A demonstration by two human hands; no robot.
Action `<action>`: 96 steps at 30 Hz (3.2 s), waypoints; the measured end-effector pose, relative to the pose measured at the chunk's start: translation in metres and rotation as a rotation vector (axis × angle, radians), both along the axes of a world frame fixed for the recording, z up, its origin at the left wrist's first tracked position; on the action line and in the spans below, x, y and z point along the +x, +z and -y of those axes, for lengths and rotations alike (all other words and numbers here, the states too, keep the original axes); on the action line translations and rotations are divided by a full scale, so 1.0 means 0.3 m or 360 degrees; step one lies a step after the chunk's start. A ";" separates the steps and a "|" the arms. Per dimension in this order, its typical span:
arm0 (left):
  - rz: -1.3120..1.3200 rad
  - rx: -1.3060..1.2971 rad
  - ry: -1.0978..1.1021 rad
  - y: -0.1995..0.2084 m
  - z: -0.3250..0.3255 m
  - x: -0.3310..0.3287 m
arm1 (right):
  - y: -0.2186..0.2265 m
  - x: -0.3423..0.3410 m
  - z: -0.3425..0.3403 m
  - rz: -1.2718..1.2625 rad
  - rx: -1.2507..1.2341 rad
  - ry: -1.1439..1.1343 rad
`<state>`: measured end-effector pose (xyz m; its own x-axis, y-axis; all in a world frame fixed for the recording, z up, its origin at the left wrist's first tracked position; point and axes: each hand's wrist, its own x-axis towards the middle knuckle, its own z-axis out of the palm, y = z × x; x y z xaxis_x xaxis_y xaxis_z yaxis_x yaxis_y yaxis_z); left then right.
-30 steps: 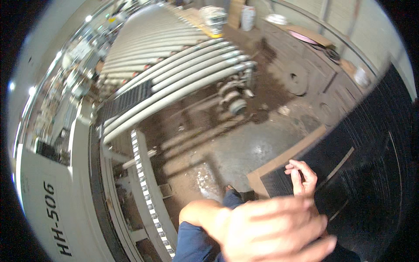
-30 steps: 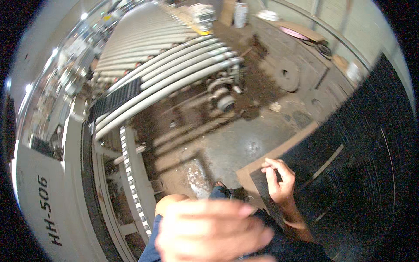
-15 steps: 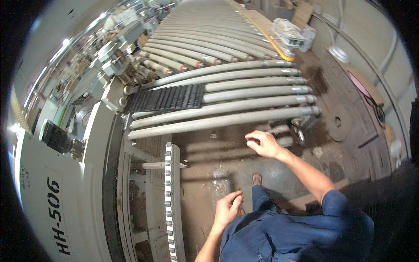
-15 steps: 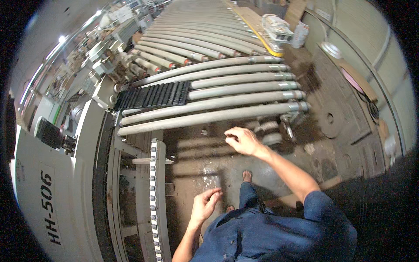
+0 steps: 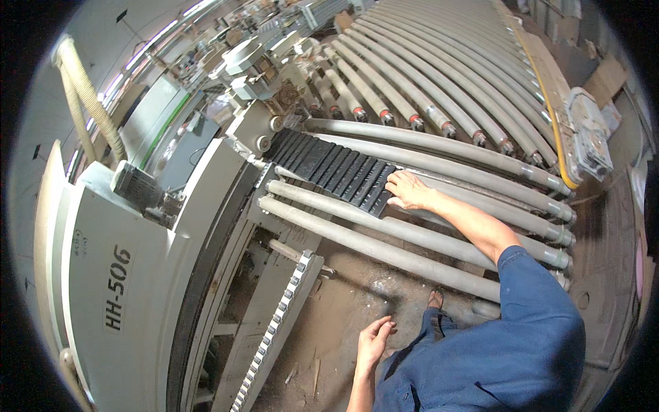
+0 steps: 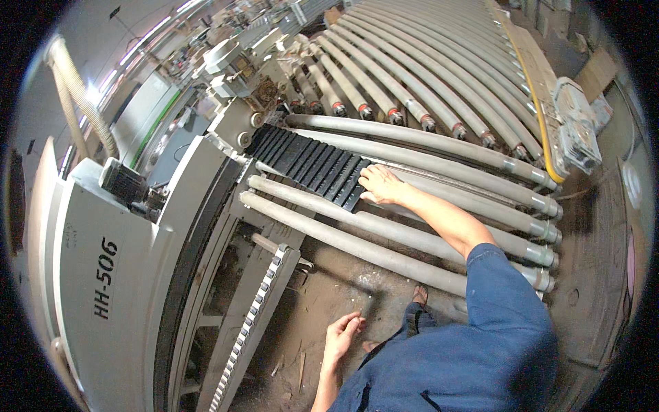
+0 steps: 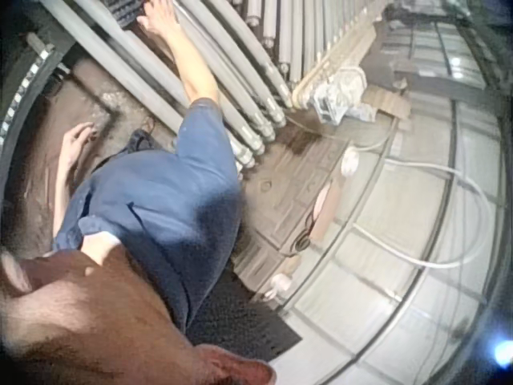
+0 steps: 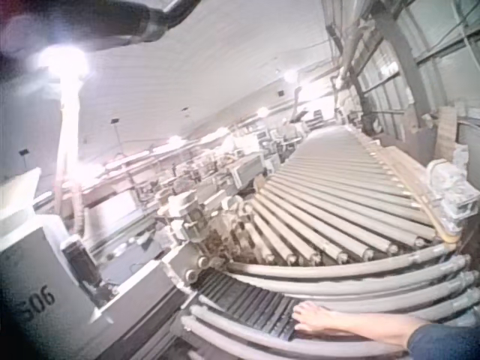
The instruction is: The person repeatedly picks up black rectangular panels from a roller conveyor and stacks them on a growing pile on the floor. The person handles the panels one at a time, placing them carefully on top of the stack.
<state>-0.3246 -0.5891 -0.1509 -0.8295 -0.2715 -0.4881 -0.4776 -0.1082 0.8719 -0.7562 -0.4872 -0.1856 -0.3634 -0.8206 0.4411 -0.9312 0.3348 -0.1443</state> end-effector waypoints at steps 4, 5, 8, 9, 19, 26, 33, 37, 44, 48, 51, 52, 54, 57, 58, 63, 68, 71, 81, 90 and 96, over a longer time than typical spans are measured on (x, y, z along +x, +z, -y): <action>-0.0003 0.0072 0.0108 -0.064 -0.069 -0.160 | 0.002 -0.035 -0.021 0.0097 0.0072 -0.0012; 0.0007 0.0075 0.0125 -0.091 -0.078 -0.193 | 0.009 -0.021 -0.035 0.0102 0.0118 0.0025; -0.0171 0.0459 0.0359 -0.156 -0.116 -0.254 | 0.044 0.129 -0.117 0.0123 0.0172 0.0113; -0.0161 0.0540 0.0405 -0.175 -0.130 -0.281 | 0.047 0.188 -0.172 0.0082 0.0143 0.0119; -0.0056 0.0757 0.0095 -0.256 -0.554 -0.180 | 0.087 0.873 -0.817 0.0181 0.0199 -0.0432; -0.0051 0.0678 -0.0279 -0.261 -0.647 -0.162 | 0.074 1.104 -0.982 0.0104 0.0130 -0.0899; -0.0151 0.0615 0.0100 -0.282 -0.455 -0.311 | -0.011 1.019 -0.786 0.0072 -0.0041 -0.0736; -0.0254 0.0667 0.0279 -0.255 -0.376 -0.332 | -0.001 0.965 -0.651 0.0217 -0.0070 -0.0606; -0.0082 0.0554 0.0275 -0.247 -0.397 -0.353 | -0.012 0.949 -0.708 0.0365 -0.0234 -0.0391; -0.0118 0.0536 0.0259 -0.250 -0.409 -0.342 | 0.070 0.905 -0.752 0.0370 -0.0319 -0.0241; -0.0097 0.0534 0.0192 -0.224 -0.411 -0.347 | 0.092 0.792 -0.747 0.0280 -0.0107 -0.0514; -0.0088 0.0552 0.0174 -0.212 -0.416 -0.355 | 0.064 0.737 -0.746 0.0298 -0.0011 -0.0629; -0.0096 0.0526 0.0142 -0.208 -0.422 -0.365 | -0.024 0.613 -0.744 0.0342 0.0217 -0.0800; -0.0165 0.0600 0.0194 -0.207 -0.423 -0.362 | -0.007 0.552 -0.706 0.0228 0.0264 -0.0779; -0.0175 0.0604 0.0222 -0.223 -0.419 -0.368 | 0.001 0.544 -0.694 0.0207 0.0271 -0.0776; -0.0206 0.0515 0.0330 -0.319 -0.435 -0.327 | -0.004 0.527 -0.680 0.0161 0.0316 -0.0769; 0.0048 0.0235 0.0658 -0.513 -0.390 -0.056 | 0.008 0.522 -0.695 0.0204 0.0499 -0.0780; 0.0507 -0.0270 0.0859 -0.784 -0.358 0.227 | -0.072 0.508 -0.703 0.0096 0.0476 -0.0820; 0.1240 -0.0301 0.0427 -1.095 -0.662 0.710 | -0.219 0.380 -0.754 -0.0194 0.0769 -0.0896; 0.1081 0.0108 0.0823 -1.196 -0.774 0.770 | -0.197 0.373 -0.725 -0.0206 0.0921 -0.0885; 0.0656 0.0815 0.1481 -1.136 -0.857 0.797 | -0.298 0.290 -0.777 -0.0234 0.0612 -0.0735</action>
<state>-0.0855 -0.3319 -0.4918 -0.1611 -0.3881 -0.9074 -0.2661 -0.8683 0.4186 -0.6694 -0.2542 -0.2752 -0.6771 -0.7031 0.2173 -0.6785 0.7108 0.1858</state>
